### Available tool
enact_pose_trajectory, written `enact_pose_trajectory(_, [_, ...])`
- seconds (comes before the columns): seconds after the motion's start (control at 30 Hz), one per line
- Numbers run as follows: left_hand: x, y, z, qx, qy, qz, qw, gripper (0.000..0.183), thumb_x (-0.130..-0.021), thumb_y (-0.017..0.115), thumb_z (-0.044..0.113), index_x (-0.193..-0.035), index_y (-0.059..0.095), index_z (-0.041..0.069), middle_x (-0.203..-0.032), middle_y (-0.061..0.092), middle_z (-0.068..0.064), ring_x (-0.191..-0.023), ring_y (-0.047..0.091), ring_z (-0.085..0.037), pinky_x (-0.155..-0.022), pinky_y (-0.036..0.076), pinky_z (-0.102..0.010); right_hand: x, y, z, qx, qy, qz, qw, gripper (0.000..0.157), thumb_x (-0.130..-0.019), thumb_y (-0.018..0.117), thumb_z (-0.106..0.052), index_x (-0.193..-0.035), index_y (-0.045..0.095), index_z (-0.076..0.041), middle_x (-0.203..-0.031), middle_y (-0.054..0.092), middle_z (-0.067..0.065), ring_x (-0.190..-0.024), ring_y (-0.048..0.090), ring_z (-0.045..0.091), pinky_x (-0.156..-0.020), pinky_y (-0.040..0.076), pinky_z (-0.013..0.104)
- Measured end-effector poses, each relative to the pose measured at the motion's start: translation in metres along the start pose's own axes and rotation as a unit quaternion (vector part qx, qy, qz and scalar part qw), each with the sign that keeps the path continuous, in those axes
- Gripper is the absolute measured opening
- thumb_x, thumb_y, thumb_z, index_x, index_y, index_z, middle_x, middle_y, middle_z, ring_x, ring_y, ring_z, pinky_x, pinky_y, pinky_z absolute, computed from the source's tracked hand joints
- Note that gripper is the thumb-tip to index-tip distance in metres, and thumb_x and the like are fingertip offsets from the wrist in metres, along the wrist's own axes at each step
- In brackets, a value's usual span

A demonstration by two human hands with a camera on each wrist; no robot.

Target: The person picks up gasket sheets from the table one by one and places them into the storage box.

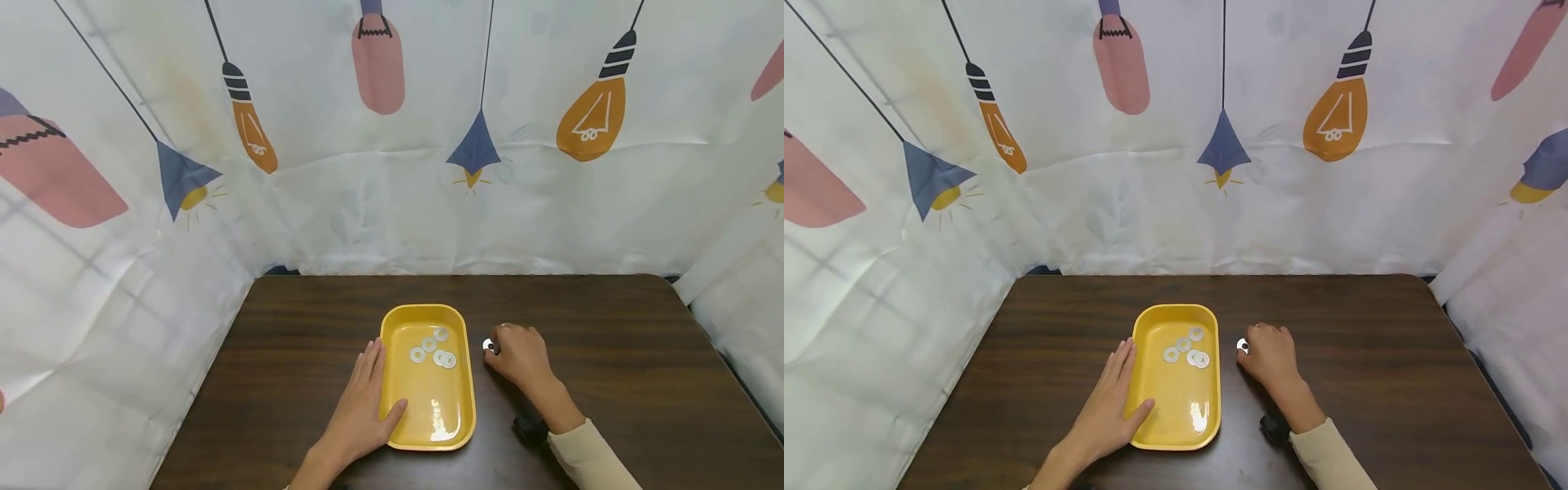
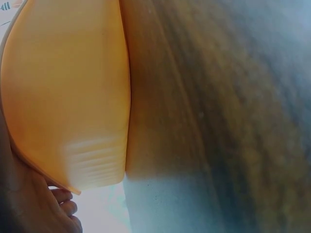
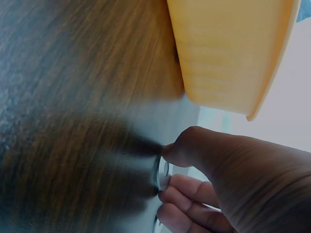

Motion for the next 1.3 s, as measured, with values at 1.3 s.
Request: enact_pose_trajectory(1.3, [-0.005, -0.002, 0.000, -0.008, 0.014, -0.006, 0.9999, 0.096, -0.097, 0.067, 0.045, -0.167, 0.021, -0.002, -0.179, 0.017, -0.015, -0.167, 0.017, -0.031, -0.133, -0.009, -0.020, 0.015, -0.003, 0.004, -0.015, -0.013, 0.040, 0.999, 0.015, -0.070, 0.078, -0.020, -0.076, 0.066, -0.012, -0.069, 0.060, 0.002, -0.058, 0.051, 0.019, -0.057, 0.047, 0.036])
Point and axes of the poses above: each hand's wrist, its own x-axis away from the middle knuckle, its own y-axis out of the palm, z = x × y, the point moved 9 cm from there along -x, towards the middle knuckle
